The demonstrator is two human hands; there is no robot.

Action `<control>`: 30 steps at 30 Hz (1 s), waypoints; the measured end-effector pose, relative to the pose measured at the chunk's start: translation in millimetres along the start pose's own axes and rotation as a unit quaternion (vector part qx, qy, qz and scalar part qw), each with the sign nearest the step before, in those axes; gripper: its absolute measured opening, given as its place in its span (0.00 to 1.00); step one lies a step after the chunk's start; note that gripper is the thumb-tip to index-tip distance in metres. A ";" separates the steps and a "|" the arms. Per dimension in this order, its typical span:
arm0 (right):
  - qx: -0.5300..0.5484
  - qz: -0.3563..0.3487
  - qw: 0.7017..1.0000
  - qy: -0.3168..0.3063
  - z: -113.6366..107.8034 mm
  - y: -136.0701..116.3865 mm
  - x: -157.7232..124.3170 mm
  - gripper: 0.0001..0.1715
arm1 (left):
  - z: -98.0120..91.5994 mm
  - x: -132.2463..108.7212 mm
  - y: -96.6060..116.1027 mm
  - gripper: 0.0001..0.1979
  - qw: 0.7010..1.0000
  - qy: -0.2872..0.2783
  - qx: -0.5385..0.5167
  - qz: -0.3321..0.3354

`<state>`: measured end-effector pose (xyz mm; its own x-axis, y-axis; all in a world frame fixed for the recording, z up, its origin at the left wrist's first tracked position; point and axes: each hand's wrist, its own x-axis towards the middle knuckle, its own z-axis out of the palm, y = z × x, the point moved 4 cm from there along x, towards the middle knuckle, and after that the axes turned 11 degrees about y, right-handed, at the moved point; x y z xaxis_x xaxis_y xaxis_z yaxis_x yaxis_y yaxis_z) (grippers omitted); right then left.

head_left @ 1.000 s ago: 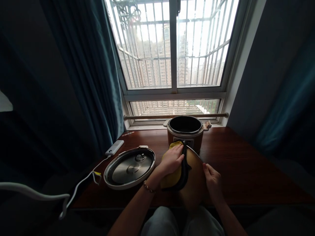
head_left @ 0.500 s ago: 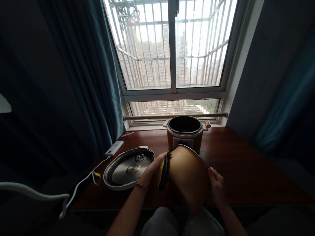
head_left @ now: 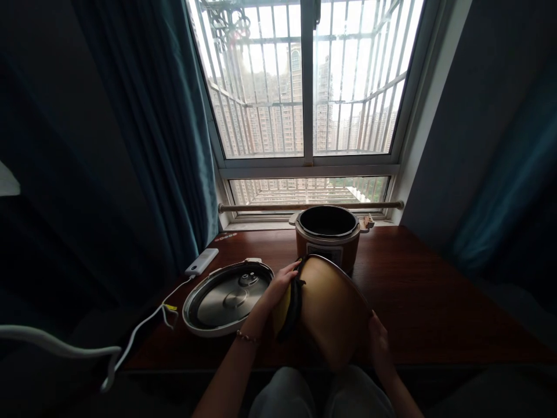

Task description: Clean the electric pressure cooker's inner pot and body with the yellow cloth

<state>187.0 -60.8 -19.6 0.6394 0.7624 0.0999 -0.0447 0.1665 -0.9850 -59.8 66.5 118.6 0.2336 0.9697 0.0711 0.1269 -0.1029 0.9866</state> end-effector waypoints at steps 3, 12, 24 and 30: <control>-0.050 -0.025 0.998 -0.022 -2.1 7.7 6.9 0.36 | 2.3 -13.0 23.7 0.24 0.979 0.012 0.170 0.114; -0.159 -0.191 0.963 -0.108 26.9 -116.7 9.8 0.27 | 30.3 -46.7 49.6 0.26 0.913 0.031 0.364 0.182; -0.281 -0.197 0.938 -0.053 61.3 -129.9 21.9 0.27 | 5.9 -15.0 14.4 0.24 0.979 0.022 0.193 0.063; -0.245 -0.159 0.956 -0.025 42.5 -127.7 12.5 0.25 | 3.0 -9.2 -10.5 0.22 0.998 -0.043 0.033 -0.029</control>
<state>168.0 -46.0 113.4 0.5231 0.7525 0.4001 0.5193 0.0909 -0.8498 -60.3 58.0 107.1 0.3050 0.9523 -0.0006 0.2048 -0.0650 0.9767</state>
